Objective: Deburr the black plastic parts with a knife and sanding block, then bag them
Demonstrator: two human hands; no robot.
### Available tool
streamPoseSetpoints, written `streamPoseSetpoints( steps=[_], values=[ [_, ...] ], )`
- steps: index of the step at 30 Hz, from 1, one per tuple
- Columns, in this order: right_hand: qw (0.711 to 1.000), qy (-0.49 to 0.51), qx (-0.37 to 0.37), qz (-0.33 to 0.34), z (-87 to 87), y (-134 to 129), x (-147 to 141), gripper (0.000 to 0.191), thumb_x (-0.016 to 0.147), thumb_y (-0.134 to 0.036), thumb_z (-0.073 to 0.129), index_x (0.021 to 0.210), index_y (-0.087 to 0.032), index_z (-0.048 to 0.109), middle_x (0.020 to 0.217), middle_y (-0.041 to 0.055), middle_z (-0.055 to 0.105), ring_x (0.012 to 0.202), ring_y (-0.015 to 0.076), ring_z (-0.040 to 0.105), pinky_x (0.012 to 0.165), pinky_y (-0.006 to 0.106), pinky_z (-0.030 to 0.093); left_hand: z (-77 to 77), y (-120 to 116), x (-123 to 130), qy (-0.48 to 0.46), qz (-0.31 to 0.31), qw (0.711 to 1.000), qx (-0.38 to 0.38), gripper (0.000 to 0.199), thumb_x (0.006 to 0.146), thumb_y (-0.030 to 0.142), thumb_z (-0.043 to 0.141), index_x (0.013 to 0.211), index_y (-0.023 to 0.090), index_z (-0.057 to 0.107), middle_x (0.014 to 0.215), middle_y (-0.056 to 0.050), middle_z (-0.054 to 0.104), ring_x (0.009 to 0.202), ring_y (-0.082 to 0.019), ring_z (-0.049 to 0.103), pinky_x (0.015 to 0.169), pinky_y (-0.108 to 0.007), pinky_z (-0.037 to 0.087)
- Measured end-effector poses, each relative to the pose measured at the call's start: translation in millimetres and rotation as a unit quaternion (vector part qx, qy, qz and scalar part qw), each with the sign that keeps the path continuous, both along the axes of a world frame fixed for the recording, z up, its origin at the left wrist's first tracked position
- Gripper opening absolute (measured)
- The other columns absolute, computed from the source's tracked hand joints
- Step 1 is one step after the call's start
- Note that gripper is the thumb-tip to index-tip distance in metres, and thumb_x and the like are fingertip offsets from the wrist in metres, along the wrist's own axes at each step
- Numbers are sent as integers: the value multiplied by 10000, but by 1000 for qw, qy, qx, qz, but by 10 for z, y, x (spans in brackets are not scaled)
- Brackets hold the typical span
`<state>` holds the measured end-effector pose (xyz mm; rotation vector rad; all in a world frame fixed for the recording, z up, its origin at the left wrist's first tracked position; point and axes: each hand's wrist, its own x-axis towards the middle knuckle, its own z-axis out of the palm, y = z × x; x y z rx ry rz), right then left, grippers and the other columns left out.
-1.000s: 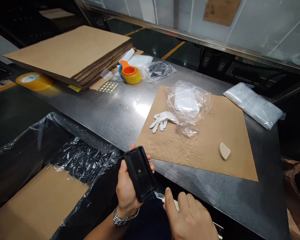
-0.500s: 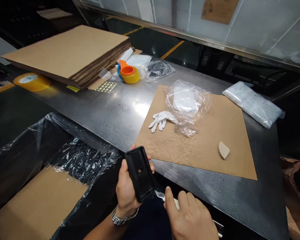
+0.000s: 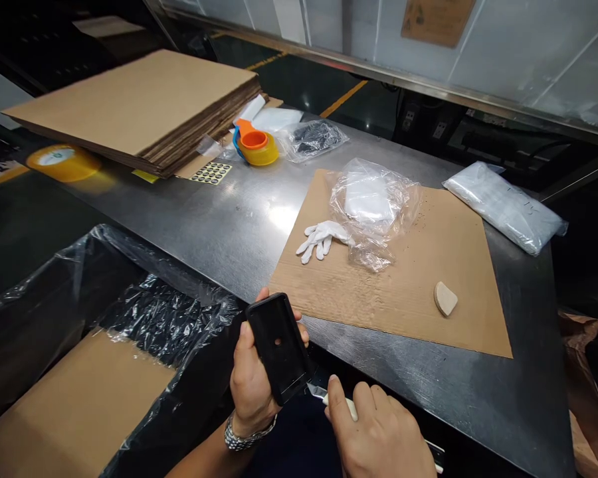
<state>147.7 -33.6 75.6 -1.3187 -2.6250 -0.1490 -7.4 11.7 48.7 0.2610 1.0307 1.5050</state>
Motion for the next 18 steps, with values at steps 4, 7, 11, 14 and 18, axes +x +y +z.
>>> streamPoseSetpoints(
  steps=[4, 7, 11, 14, 18],
  values=[
    [1000, -7, -2, -10, 15, 18, -12, 343, 932, -188, 292, 989, -158, 629, 538, -15, 500, 426, 96, 485, 413, 238, 310, -12, -22, 1, 4, 0, 1000, 10, 493, 859, 476, 349, 1316, 293, 354, 803, -29, 624, 614, -148, 580, 548, -275, 492],
    [1000, -6, -8, -12, 7, 15, 2, 366, 940, -205, 268, 991, -157, 628, 542, -11, 504, 426, 97, 484, 418, 239, 312, -15, -24, 0, 2, -2, 1000, 12, 496, 862, 471, 348, 1323, 289, 343, 797, -31, 631, 613, -147, 584, 558, -276, 493],
    [1000, -10, -21, 2, -3, 3, 17, 348, 941, -213, 279, 1028, -153, 611, 560, -9, 511, 444, 93, 492, 423, 230, 312, -17, -10, 0, -2, -7, 1000, 11, 510, 857, 475, 359, 1327, 280, 341, 798, -35, 633, 606, -147, 587, 556, -280, 499],
    [1000, -9, -18, 0, -1, 1, 13, 352, 942, -210, 273, 1014, -158, 613, 557, -11, 510, 441, 94, 492, 419, 230, 312, -24, -15, 5, 2, -9, 1000, 13, 516, 851, 481, 369, 1325, 279, 344, 806, -37, 634, 612, -152, 590, 532, -275, 498],
    [999, -8, -31, -1, 4, 10, 15, 363, 947, -225, 260, 1001, -162, 613, 562, -11, 517, 452, 95, 508, 422, 228, 328, -44, -41, 8, 19, -7, 1000, 11, 528, 844, 487, 379, 1330, 284, 341, 820, -40, 639, 613, -162, 595, 507, -273, 491]
  ],
)
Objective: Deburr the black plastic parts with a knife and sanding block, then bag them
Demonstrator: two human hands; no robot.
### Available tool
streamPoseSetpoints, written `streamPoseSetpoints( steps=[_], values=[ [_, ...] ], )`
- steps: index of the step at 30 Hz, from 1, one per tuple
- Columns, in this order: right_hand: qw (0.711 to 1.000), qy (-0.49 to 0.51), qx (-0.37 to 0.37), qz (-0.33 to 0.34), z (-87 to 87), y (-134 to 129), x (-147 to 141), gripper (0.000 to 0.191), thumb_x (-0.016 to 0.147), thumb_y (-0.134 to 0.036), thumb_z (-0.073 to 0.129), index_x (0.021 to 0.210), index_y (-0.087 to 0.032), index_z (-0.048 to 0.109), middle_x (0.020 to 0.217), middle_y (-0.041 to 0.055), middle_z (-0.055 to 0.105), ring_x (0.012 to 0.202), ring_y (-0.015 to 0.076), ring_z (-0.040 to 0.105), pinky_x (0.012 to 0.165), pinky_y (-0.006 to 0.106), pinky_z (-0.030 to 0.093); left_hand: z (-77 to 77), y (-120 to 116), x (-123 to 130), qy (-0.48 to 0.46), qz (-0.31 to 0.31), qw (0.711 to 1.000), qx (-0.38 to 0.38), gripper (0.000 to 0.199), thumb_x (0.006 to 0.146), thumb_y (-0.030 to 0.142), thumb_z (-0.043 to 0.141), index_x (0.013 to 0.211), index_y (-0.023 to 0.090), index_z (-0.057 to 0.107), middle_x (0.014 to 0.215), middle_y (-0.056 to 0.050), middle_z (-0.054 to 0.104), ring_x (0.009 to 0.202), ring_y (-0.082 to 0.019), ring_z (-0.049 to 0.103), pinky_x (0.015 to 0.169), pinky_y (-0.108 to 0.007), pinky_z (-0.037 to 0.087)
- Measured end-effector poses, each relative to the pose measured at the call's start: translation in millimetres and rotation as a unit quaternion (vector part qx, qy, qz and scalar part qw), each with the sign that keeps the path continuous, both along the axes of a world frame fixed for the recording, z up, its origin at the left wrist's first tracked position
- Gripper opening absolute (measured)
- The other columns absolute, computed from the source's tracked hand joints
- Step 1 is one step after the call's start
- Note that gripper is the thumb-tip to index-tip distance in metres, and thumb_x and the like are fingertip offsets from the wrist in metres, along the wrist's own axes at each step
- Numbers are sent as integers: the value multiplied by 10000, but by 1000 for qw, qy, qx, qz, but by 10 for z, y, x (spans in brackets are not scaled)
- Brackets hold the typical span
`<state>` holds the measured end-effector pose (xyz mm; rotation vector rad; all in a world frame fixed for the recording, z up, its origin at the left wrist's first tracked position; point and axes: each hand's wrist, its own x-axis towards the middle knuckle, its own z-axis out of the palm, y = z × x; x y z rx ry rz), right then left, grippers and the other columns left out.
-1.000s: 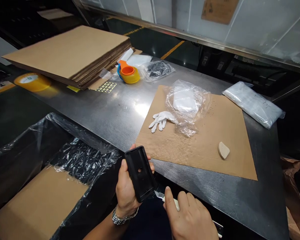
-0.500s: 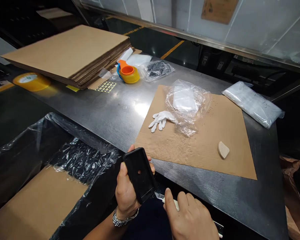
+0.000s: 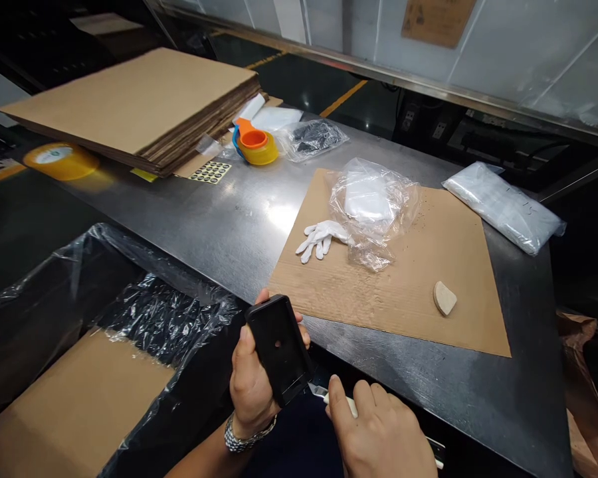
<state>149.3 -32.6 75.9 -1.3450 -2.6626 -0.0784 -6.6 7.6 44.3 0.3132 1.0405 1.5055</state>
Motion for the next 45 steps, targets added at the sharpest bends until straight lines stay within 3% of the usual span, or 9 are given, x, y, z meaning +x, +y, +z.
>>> streamPoseSetpoints(
  steps=[12, 16, 19, 26, 32, 41, 43, 45],
  values=[
    [1000, -26, 9, -10, 2, -16, -6, 385, 946, -219, 244, 986, -166, 624, 554, -3, 511, 456, 102, 494, 439, 247, 309, -33, -34, 8, 19, -5, 1000, 17, 531, 857, 462, 370, 1347, 265, 322, 834, -49, 652, 624, -171, 600, 523, -289, 490],
    [998, -51, 45, -15, -37, -30, -9, 292, 914, -190, 354, 1045, -174, 614, 552, -8, 496, 475, 109, 473, 473, 262, 299, 0, 20, 0, 17, -9, 999, -27, 544, 853, 465, 384, 1348, 246, 321, 796, -44, 644, 587, -156, 599, 511, -274, 487],
    [999, -16, 49, -9, -44, -7, -1, 282, 915, -192, 365, 1038, -176, 618, 548, -11, 495, 477, 105, 464, 482, 259, 287, 9, 76, -20, 15, -29, 997, -70, 558, 843, 486, 397, 1335, 227, 346, 805, -53, 643, 569, -145, 595, 516, -270, 487],
    [997, 76, 3, -14, -41, 33, 25, 286, 936, -192, 311, 939, -137, 593, 487, -37, 479, 401, 82, 437, 439, 247, 240, 9, 119, -41, 8, -67, 993, -94, 543, 842, 497, 397, 1309, 221, 387, 804, -55, 632, 550, -127, 571, 486, -243, 460],
    [997, 56, -46, -26, -46, 48, -12, 294, 934, -199, 280, 777, -178, 527, 446, -51, 456, 333, 87, 433, 395, 255, 185, 38, 116, -39, 13, -68, 993, -93, 529, 849, 491, 386, 1311, 233, 385, 809, -50, 627, 540, -121, 560, 463, -233, 443],
    [997, 8, -78, -30, -125, -14, -15, 259, 913, -174, 272, 779, -185, 494, 453, -33, 482, 329, 122, 478, 396, 273, 134, -7, 67, -39, 28, -61, 995, -72, 525, 861, 491, 360, 1332, 258, 357, 818, -47, 647, 594, -144, 587, 554, -284, 490],
    [990, 15, -130, -48, -150, 0, -12, 276, 920, -208, 277, 745, -189, 488, 455, -30, 494, 321, 114, 465, 398, 271, 113, -30, 35, -41, 45, -53, 996, -60, 536, 861, 489, 365, 1345, 260, 334, 820, -46, 651, 620, -153, 594, 561, -282, 492],
    [965, 55, -240, -87, -183, 41, -7, 318, 932, -278, 285, 693, -191, 477, 466, -27, 498, 354, 102, 467, 406, 252, 140, -56, 10, -45, 57, -48, 996, -40, 562, 852, 491, 385, 1357, 254, 313, 840, -51, 655, 646, -162, 601, 556, -273, 490]
  ],
)
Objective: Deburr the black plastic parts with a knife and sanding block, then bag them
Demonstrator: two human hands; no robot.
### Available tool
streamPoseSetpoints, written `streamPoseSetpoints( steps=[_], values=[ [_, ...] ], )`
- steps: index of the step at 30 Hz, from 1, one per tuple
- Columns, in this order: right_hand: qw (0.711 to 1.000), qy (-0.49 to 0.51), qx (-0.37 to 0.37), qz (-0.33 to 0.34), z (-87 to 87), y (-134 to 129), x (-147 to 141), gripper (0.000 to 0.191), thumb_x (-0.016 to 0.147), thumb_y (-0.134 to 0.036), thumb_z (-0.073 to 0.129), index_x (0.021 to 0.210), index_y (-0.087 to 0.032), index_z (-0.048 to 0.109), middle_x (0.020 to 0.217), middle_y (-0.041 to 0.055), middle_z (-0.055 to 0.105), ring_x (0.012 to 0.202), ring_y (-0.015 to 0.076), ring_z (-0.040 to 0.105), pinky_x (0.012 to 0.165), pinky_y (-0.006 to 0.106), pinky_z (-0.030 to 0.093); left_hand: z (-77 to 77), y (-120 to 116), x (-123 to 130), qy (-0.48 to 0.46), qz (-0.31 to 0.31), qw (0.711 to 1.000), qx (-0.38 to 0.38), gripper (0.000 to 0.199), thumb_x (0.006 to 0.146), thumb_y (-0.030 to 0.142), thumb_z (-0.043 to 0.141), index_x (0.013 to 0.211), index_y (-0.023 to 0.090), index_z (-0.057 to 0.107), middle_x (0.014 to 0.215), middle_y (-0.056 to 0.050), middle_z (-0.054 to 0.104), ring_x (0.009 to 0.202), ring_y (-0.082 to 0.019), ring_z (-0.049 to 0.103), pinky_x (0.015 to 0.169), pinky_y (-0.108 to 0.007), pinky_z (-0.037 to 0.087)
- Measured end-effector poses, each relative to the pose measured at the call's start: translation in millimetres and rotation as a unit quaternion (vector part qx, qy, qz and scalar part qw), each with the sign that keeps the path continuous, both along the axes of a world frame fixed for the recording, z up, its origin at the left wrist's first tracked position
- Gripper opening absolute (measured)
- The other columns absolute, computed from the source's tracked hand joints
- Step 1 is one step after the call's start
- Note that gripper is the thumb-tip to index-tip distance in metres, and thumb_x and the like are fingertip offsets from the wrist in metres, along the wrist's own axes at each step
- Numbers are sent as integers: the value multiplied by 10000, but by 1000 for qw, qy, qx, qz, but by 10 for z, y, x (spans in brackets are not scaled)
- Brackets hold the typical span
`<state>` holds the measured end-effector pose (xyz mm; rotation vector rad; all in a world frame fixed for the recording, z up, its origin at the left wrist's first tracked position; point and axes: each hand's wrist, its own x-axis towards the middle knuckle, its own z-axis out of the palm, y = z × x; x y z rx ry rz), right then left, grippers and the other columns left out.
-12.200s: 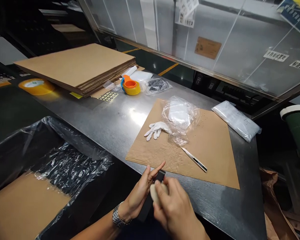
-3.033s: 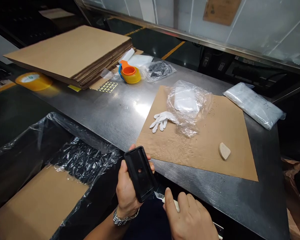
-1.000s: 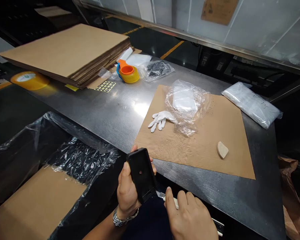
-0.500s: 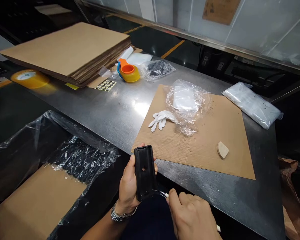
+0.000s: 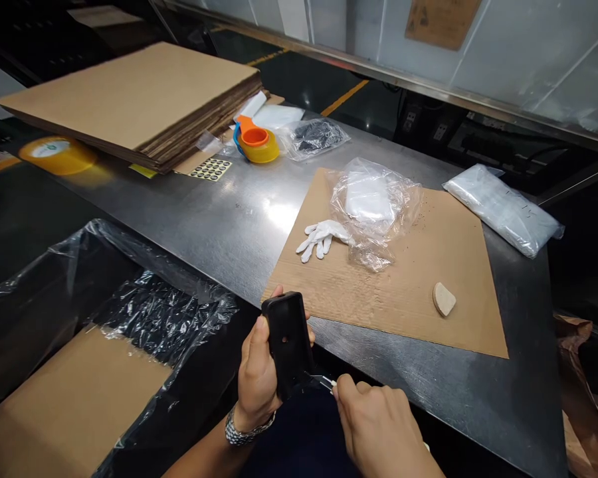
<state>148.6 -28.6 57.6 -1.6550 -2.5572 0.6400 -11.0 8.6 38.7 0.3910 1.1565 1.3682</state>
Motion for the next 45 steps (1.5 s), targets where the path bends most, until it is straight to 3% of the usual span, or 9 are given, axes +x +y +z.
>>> streamPoseSetpoints(
  steps=[2, 5, 8, 10, 13, 15, 21, 28, 45],
  values=[
    [974, 104, -193, -57, -47, 46, 4, 372, 937, -372, 273, 703, -190, 497, 460, -35, 477, 375, 87, 448, 407, 215, 204, -23, -6, -3, -2, -2, 1000, 22, 581, 844, 491, 404, 1362, 248, 302, 861, -56, 657, 653, -166, 604, 552, -270, 490],
    [790, 307, -519, -107, -136, 68, 11, 451, 901, -513, 289, 789, -166, 553, 419, -62, 436, 305, 54, 343, 345, 168, 242, -39, 32, -2, -23, -10, 999, 38, 553, 851, 480, 392, 1350, 253, 320, 860, -51, 655, 623, -160, 598, 544, -280, 491],
    [658, 419, -610, -140, -211, 64, 54, 477, 864, -552, 353, 793, -131, 565, 397, -67, 436, 259, 34, 282, 292, 148, 197, -31, 111, 1, -65, -20, 998, 11, 517, 855, 467, 389, 1325, 256, 352, 842, -43, 648, 586, -148, 590, 495, -262, 476],
    [701, 441, -528, -189, -263, 123, 136, 455, 877, -533, 341, 826, -135, 557, 411, -67, 446, 276, 34, 304, 315, 145, 216, -27, 164, 0, -109, -24, 993, -30, 490, 846, 461, 410, 1285, 244, 404, 812, -36, 646, 553, -134, 581, 461, -237, 456],
    [884, 307, -248, -252, -411, 362, 350, 394, 907, -465, 298, 896, -164, 551, 517, -37, 510, 383, 69, 427, 410, 176, 331, -55, 215, -6, -187, -51, 975, -108, 416, 830, 460, 436, 1063, 146, 578, 738, -50, 650, 502, -119, 565, 435, -216, 437],
    [943, 178, -67, -272, -550, 577, 515, 328, 900, -396, 322, 883, -178, 566, 602, -2, 536, 493, 116, 491, 491, 225, 380, -99, 223, -8, -235, -97, 956, -147, 418, 831, 458, 426, 891, 98, 630, 720, -78, 661, 503, -123, 574, 447, -217, 443],
    [948, 85, 126, -280, -597, 827, 581, 275, 829, -274, 444, 1019, -155, 604, 903, 122, 522, 887, 264, 470, 749, 400, 379, -183, 180, 25, -309, -202, 908, -199, 432, 848, 425, 384, 874, 79, 641, 672, -90, 666, 546, -155, 604, 513, -244, 463],
    [962, 263, 34, 71, 73, 337, -103, 193, 870, -277, 505, 1029, -236, 606, 815, 35, 544, 782, 165, 466, 688, 308, 378, -76, 138, 153, -362, -174, 886, -230, 325, 815, 364, 458, 624, 129, 576, 549, -14, 591, 487, -102, 541, 533, -208, 427],
    [948, 305, -66, 62, 49, 451, -104, 97, 807, -209, 611, 825, -278, 676, 692, -35, 600, 777, 145, 457, 714, 328, 312, -55, -11, 257, -294, -169, 917, -209, 257, 825, 337, 475, 738, 126, 594, 676, -23, 613, 654, -106, 564, 653, -206, 432]
  ],
)
